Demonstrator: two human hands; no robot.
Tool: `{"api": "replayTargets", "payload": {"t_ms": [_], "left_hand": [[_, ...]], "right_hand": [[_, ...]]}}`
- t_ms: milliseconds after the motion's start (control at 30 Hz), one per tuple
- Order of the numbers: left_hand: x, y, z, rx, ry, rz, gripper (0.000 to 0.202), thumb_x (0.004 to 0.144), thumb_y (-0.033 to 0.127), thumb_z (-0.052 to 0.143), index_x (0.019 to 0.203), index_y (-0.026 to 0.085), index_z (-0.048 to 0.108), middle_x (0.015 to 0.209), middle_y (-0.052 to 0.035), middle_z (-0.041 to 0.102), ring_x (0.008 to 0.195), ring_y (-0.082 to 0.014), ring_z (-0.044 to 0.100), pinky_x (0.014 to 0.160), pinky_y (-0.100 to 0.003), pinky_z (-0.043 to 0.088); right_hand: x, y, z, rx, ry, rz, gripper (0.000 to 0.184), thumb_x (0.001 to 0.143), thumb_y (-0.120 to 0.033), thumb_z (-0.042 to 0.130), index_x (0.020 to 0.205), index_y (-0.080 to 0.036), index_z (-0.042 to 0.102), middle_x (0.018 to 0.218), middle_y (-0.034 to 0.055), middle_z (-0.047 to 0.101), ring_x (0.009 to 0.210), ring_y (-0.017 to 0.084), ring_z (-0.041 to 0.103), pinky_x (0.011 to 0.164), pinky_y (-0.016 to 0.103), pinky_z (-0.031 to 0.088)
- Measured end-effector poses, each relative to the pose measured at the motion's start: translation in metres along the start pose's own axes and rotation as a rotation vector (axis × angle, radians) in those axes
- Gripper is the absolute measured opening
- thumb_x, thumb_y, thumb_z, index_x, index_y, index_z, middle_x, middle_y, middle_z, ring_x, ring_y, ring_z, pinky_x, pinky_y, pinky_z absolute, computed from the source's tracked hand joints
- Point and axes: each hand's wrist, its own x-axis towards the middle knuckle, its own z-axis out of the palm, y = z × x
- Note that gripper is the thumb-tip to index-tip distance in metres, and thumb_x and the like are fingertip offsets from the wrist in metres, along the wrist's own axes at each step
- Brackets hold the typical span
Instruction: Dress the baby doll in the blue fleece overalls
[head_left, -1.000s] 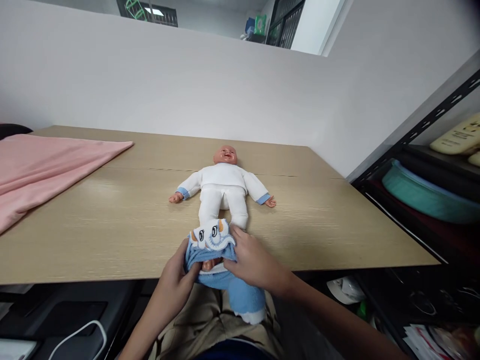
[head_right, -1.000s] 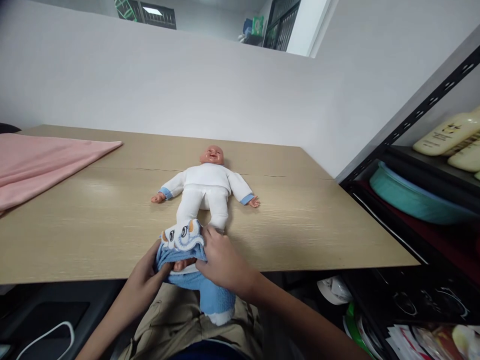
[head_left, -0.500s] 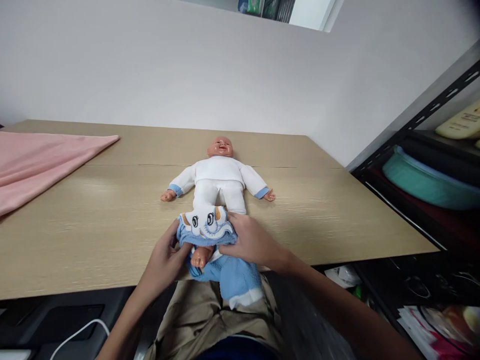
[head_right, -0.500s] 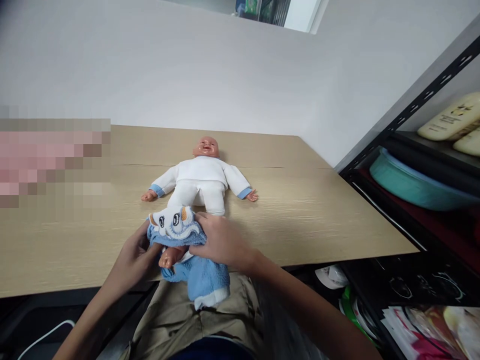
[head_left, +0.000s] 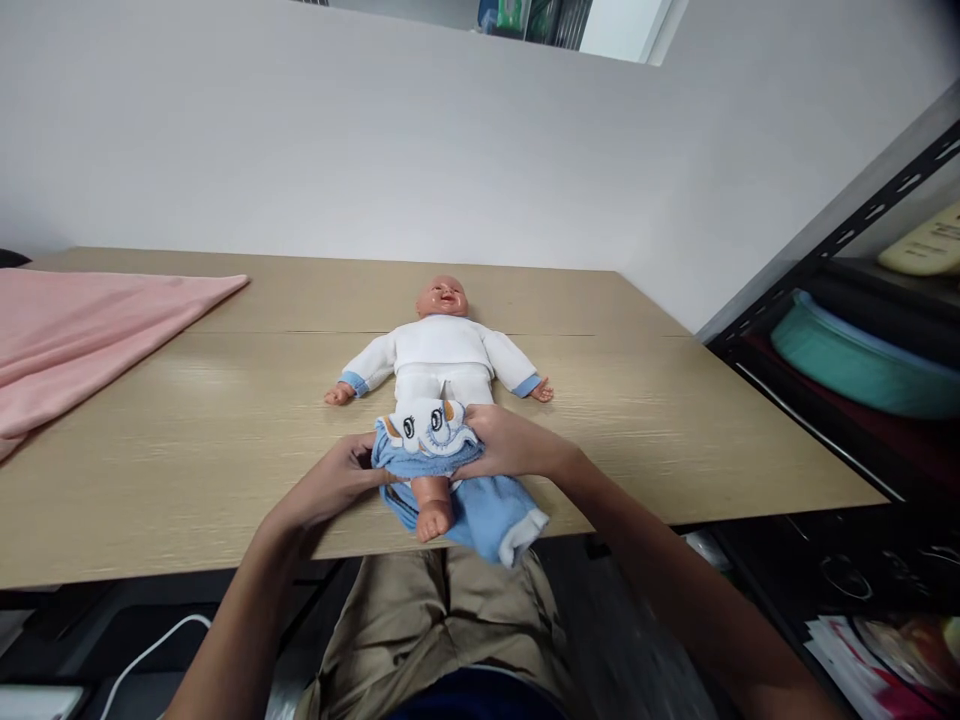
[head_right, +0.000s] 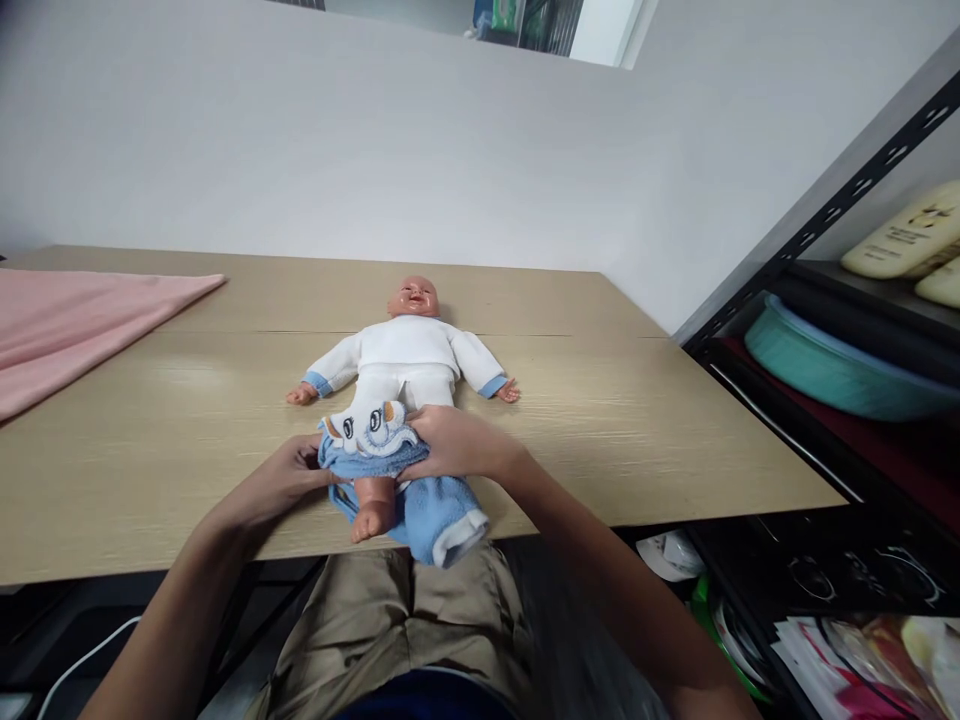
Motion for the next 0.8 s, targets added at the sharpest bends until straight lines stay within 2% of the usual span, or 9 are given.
{"api": "replayTargets", "payload": {"t_ms": [167, 233, 367, 433, 533, 600, 667, 733, 800], "left_hand": [[0.002, -0.004, -0.012, 0.037, -0.086, 0.001, 0.03, 0.087, 0.043, 0.086, 0.1, 0.016, 0.082, 0.103, -0.0046, 0.078, 0.097, -0.0219, 0.066, 0.092, -0.03, 0.052], [0.002, -0.006, -0.017, 0.034, -0.099, 0.006, 0.032, 0.089, 0.042, 0.085, 0.107, 0.016, 0.081, 0.109, -0.0057, 0.078, 0.101, -0.0228, 0.067, 0.093, -0.031, 0.053], [0.001, -0.002, -0.022, 0.054, -0.082, -0.007, 0.031, 0.087, 0.041, 0.087, 0.105, 0.016, 0.079, 0.106, -0.0057, 0.077, 0.097, -0.0226, 0.067, 0.091, -0.031, 0.054], [-0.002, 0.001, -0.023, 0.054, -0.059, -0.031, 0.036, 0.086, 0.042, 0.089, 0.11, 0.017, 0.078, 0.109, -0.0066, 0.077, 0.1, -0.0243, 0.068, 0.091, -0.033, 0.055], [-0.006, 0.0, -0.024, 0.031, 0.004, -0.034, 0.045, 0.085, 0.045, 0.091, 0.117, 0.018, 0.076, 0.117, -0.0079, 0.076, 0.108, -0.0273, 0.068, 0.095, -0.034, 0.055], [-0.009, -0.005, -0.026, 0.022, 0.06, 0.035, 0.051, 0.083, 0.053, 0.092, 0.115, 0.019, 0.074, 0.113, -0.007, 0.074, 0.105, -0.0262, 0.067, 0.091, -0.032, 0.055], [-0.011, -0.008, -0.028, 0.031, 0.093, 0.112, 0.054, 0.083, 0.064, 0.088, 0.11, 0.018, 0.074, 0.105, -0.0059, 0.072, 0.098, -0.0238, 0.066, 0.085, -0.03, 0.054], [-0.011, -0.009, -0.031, 0.071, 0.074, 0.143, 0.055, 0.09, 0.07, 0.079, 0.105, 0.018, 0.074, 0.101, -0.0062, 0.07, 0.094, -0.0229, 0.065, 0.084, -0.03, 0.054], [-0.01, -0.004, -0.032, 0.152, 0.08, 0.147, 0.052, 0.098, 0.069, 0.069, 0.105, 0.018, 0.074, 0.104, -0.0079, 0.071, 0.098, -0.024, 0.066, 0.089, -0.032, 0.054]], "right_hand": [[0.002, 0.003, -0.002, 0.063, -0.038, -0.02, 0.039, 0.09, -0.055, 0.086, 0.108, -0.021, 0.082, 0.113, 0.0081, 0.082, 0.108, 0.027, 0.073, 0.1, 0.037, 0.054], [0.001, 0.0, 0.0, 0.124, 0.007, 0.008, 0.04, 0.092, -0.057, 0.084, 0.107, -0.021, 0.082, 0.111, 0.0068, 0.082, 0.107, 0.026, 0.073, 0.099, 0.036, 0.054], [-0.002, -0.01, 0.003, 0.219, 0.15, 0.13, 0.052, 0.085, -0.062, 0.088, 0.111, -0.018, 0.077, 0.107, 0.0059, 0.08, 0.099, 0.025, 0.072, 0.093, 0.036, 0.055], [-0.009, -0.015, 0.0, 0.169, 0.22, 0.168, 0.056, 0.086, -0.065, 0.086, 0.113, -0.018, 0.074, 0.111, 0.008, 0.077, 0.113, 0.03, 0.069, 0.106, 0.043, 0.051], [-0.025, -0.018, -0.003, 0.189, 0.271, 0.222, 0.047, 0.095, -0.065, 0.075, 0.108, -0.02, 0.07, 0.115, 0.0091, 0.072, 0.14, 0.037, 0.053, 0.124, 0.054, 0.035], [-0.038, -0.015, -0.001, 0.378, 0.251, 0.215, 0.041, 0.099, -0.061, 0.073, 0.11, -0.021, 0.067, 0.117, 0.0072, 0.068, 0.139, 0.033, 0.053, 0.123, 0.049, 0.037], [-0.047, -0.01, 0.006, 0.664, 0.224, 0.172, 0.04, 0.099, -0.056, 0.075, 0.115, -0.022, 0.063, 0.113, 0.0039, 0.064, 0.121, 0.024, 0.06, 0.113, 0.04, 0.045], [-0.052, -0.007, 0.015, 0.936, 0.206, 0.135, 0.043, 0.096, -0.052, 0.08, 0.121, -0.023, 0.059, 0.11, 0.0014, 0.061, 0.109, 0.018, 0.061, 0.103, 0.032, 0.05], [-0.052, -0.008, 0.026, 1.084, 0.218, 0.111, 0.051, 0.093, -0.047, 0.085, 0.129, -0.025, 0.056, 0.116, 0.0017, 0.062, 0.113, 0.017, 0.061, 0.104, 0.03, 0.049]]}}
